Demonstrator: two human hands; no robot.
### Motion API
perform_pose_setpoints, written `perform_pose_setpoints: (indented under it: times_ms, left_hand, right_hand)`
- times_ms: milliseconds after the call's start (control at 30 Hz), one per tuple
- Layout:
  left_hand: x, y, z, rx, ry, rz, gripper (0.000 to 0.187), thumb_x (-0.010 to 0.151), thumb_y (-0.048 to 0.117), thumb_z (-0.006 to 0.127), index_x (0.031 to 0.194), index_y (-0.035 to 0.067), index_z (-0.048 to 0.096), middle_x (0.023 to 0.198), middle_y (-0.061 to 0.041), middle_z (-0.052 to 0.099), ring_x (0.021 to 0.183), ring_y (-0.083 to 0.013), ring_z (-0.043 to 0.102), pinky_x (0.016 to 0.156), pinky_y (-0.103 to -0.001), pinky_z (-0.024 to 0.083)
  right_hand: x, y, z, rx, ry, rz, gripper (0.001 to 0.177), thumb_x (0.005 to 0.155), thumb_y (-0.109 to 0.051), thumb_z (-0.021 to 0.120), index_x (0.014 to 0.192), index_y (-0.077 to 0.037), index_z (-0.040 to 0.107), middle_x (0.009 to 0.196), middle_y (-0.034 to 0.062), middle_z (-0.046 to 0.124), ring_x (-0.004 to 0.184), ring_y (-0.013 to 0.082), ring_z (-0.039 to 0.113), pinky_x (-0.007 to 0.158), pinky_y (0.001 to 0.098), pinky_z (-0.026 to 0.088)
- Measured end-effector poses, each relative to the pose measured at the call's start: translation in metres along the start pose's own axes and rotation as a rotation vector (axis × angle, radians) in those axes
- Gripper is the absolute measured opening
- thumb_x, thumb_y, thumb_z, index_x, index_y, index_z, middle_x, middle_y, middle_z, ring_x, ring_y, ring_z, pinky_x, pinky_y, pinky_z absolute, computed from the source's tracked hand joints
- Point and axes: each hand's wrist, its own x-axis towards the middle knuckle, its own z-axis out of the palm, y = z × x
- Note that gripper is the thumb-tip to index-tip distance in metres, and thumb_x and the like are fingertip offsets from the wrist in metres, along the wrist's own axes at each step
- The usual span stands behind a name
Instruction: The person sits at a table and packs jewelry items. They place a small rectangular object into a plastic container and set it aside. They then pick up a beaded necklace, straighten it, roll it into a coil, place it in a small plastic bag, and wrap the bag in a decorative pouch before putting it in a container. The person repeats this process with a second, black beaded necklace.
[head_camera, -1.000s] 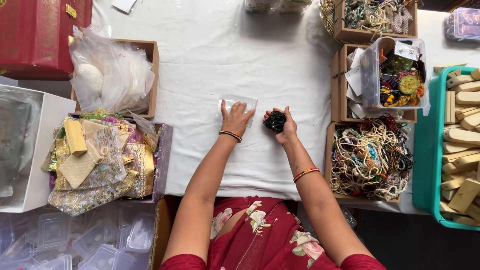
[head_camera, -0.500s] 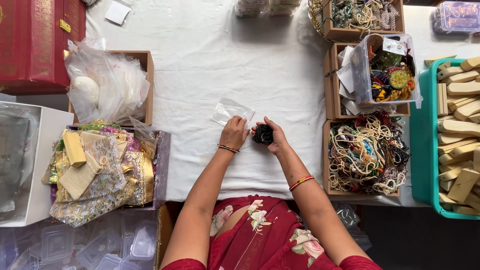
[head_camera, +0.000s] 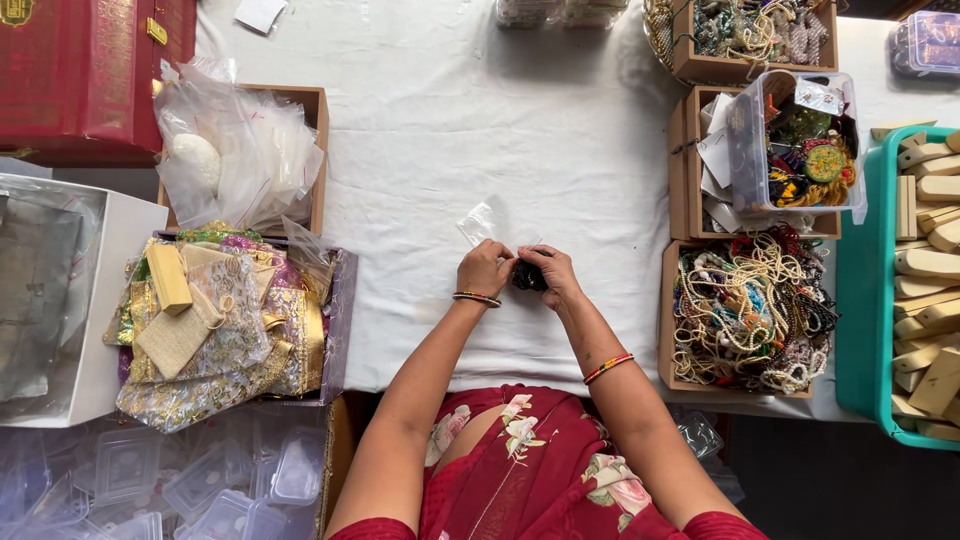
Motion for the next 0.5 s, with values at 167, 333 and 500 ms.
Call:
perform_pose_setpoints:
  times_ms: [167, 333, 500]
  left_hand:
    - [-0.001, -0.006, 0.002, -0.340, 0.000, -0.345, 0.016, 0.086, 0.025, 0.079, 0.085, 0.011, 0.073, 0.084, -0.004, 0.076, 0.077, -0.0224, 0.074, 0.070, -0.036, 0.057]
    - [-0.003, -0.004, -0.004, -0.331, 0.136, -0.356, 0.015, 0.089, 0.023, 0.077, 0.090, 0.012, 0.068, 0.082, -0.002, 0.078, 0.078, -0.0203, 0.076, 0.068, -0.037, 0.057]
    - [-0.005, 0.005, -0.010, -0.049, 0.190, -0.075, 0.022, 0.081, 0.019, 0.080, 0.094, 0.014, 0.063, 0.079, 0.002, 0.078, 0.074, -0.0196, 0.076, 0.074, -0.039, 0.054]
  right_hand:
    - [-0.020, -0.006, 0.009, 0.043, -0.028, 0.009, 0.023, 0.085, -0.007, 0.079, 0.105, 0.001, 0.070, 0.090, 0.0129, 0.076, 0.078, 0.0206, 0.075, 0.068, 0.0344, 0.063]
    - [-0.025, 0.002, 0.007, 0.064, -0.010, 0.011, 0.020, 0.086, -0.003, 0.076, 0.103, 0.002, 0.069, 0.089, 0.0152, 0.075, 0.077, 0.0229, 0.075, 0.067, 0.0357, 0.064]
    - [-0.037, -0.003, 0.015, 0.084, 0.007, -0.005, 0.018, 0.088, -0.006, 0.077, 0.102, 0.002, 0.070, 0.086, 0.0148, 0.073, 0.075, 0.0227, 0.073, 0.065, 0.0355, 0.063]
